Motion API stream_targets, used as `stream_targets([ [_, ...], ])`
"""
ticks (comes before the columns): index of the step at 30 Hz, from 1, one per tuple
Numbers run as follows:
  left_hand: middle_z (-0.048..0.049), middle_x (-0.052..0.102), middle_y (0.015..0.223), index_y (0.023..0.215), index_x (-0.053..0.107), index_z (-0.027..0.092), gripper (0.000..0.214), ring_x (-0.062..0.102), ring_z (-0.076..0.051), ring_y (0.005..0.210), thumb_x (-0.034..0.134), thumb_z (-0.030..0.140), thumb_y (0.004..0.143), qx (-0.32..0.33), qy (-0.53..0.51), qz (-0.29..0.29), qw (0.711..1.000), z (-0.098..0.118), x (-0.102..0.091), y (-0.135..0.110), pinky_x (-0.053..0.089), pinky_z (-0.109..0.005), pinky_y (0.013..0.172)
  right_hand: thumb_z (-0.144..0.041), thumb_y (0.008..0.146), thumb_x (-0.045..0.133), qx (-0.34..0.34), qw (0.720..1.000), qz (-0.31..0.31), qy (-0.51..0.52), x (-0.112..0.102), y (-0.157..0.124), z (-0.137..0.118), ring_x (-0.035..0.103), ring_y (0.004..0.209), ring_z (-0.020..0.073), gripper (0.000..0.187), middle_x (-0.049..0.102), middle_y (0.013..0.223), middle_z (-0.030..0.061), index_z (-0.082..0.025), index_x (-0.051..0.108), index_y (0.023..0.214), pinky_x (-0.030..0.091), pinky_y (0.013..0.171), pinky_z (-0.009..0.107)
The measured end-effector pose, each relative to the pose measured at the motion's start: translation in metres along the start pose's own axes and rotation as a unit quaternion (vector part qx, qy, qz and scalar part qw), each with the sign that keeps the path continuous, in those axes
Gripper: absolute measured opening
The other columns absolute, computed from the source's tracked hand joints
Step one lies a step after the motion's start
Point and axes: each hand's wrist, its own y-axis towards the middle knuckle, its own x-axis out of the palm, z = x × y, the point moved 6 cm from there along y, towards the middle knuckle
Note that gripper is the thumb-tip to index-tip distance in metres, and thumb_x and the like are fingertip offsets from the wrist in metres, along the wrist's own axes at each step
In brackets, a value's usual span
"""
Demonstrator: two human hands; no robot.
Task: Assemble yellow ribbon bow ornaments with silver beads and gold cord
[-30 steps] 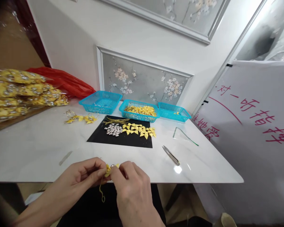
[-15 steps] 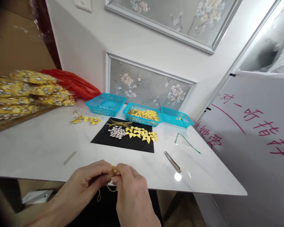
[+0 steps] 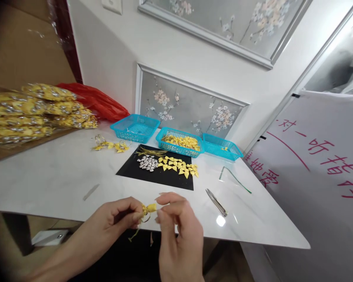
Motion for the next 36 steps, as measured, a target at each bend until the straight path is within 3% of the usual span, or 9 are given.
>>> stream_targets([
  [2,0.0017,0.062,0.071,0.074,0.059,0.023,0.027,0.057,-0.020,0.070,0.056,0.041,0.093,-0.012,-0.013,-0.010,1.000,0.001,0.000,-0.001,0.043,-0.031,0.067,-0.033,0.108,0.057,0.087,0.987,0.003,0.133,-0.003,0.003,0.004,0.075,0.078,0.0162,0.016,0.072,0.098,0.0029,-0.024,0.060,0.096,0.061,0.058,0.024],
  [4,0.0013,0.063,0.071,0.072,0.057,0.023,0.027,0.058,-0.020,0.072,0.055,0.040,0.093,-0.017,-0.022,-0.016,0.999,0.003,0.000,-0.002,0.044,-0.031,0.070,-0.038,0.107,0.060,0.128,0.965,0.002,0.227,-0.006,0.011,0.006,0.071,0.063,0.0121,0.018,0.070,0.087,-0.0014,-0.024,0.057,0.096,0.059,0.050,0.020],
  [7,0.0015,0.063,0.070,0.072,0.056,0.023,0.026,0.057,-0.020,0.071,0.054,0.039,0.093,-0.018,-0.030,-0.021,0.999,0.004,0.002,-0.003,0.043,-0.031,0.070,-0.039,0.100,0.072,0.127,0.957,0.043,0.256,-0.019,0.029,0.013,0.060,0.051,0.0048,0.025,0.067,0.080,-0.0059,-0.022,0.055,0.093,0.065,0.060,0.023],
  [12,0.0013,0.063,0.074,0.074,0.057,0.024,0.027,0.057,-0.021,0.075,0.054,0.039,0.096,-0.019,-0.043,-0.029,0.998,0.002,0.002,-0.006,0.042,-0.032,0.072,-0.048,0.094,0.075,0.106,0.975,0.115,0.159,-0.048,0.050,0.046,0.056,0.057,0.0054,0.034,0.065,0.079,-0.0065,-0.023,0.053,0.092,0.068,0.087,0.047],
  [17,0.0010,0.062,0.077,0.074,0.055,0.023,0.028,0.055,-0.020,0.078,0.056,0.040,0.096,-0.015,-0.072,-0.053,0.996,0.005,0.000,-0.004,0.040,-0.032,0.075,-0.049,0.092,0.076,0.067,0.978,0.179,0.088,-0.080,0.056,0.070,0.058,0.060,0.0081,0.035,0.066,0.075,-0.0068,-0.022,0.053,0.092,0.064,0.095,0.056],
  [21,0.0013,0.061,0.076,0.075,0.055,0.023,0.029,0.054,-0.020,0.077,0.058,0.044,0.095,-0.016,-0.098,-0.080,0.992,0.008,0.001,-0.002,0.040,-0.032,0.074,-0.046,0.091,0.077,-0.009,0.967,0.253,0.012,-0.104,0.058,0.069,0.062,0.066,0.0106,0.035,0.066,0.071,-0.0084,-0.023,0.051,0.093,0.059,0.104,0.056],
  [29,-0.0005,0.063,0.080,0.078,0.055,0.022,0.033,0.055,-0.020,0.080,0.060,0.049,0.097,-0.024,-0.117,-0.126,0.985,0.002,0.007,-0.002,0.041,-0.033,0.076,-0.036,0.096,0.070,-0.122,0.931,0.327,-0.110,-0.120,0.056,0.034,0.070,0.067,0.0163,0.024,0.065,0.072,-0.0054,-0.023,0.050,0.095,0.063,0.091,0.047],
  [32,-0.0013,0.064,0.083,0.078,0.056,0.022,0.038,0.058,-0.021,0.083,0.059,0.053,0.099,-0.007,-0.149,-0.128,0.981,0.007,0.007,-0.005,0.042,-0.032,0.078,-0.034,0.097,0.067,-0.136,0.926,0.324,-0.141,-0.120,0.057,0.026,0.073,0.070,0.0180,0.021,0.064,0.072,-0.0053,-0.023,0.050,0.095,0.063,0.089,0.044],
  [36,-0.0010,0.061,0.082,0.074,0.057,0.021,0.043,0.057,-0.019,0.078,0.062,0.057,0.097,0.006,-0.212,-0.080,0.974,0.013,0.007,-0.006,0.043,-0.031,0.073,-0.036,0.099,0.064,-0.120,0.936,0.284,-0.168,-0.115,0.058,0.040,0.072,0.068,0.0181,0.020,0.067,0.074,-0.0026,-0.022,0.050,0.097,0.063,0.083,0.043],
])
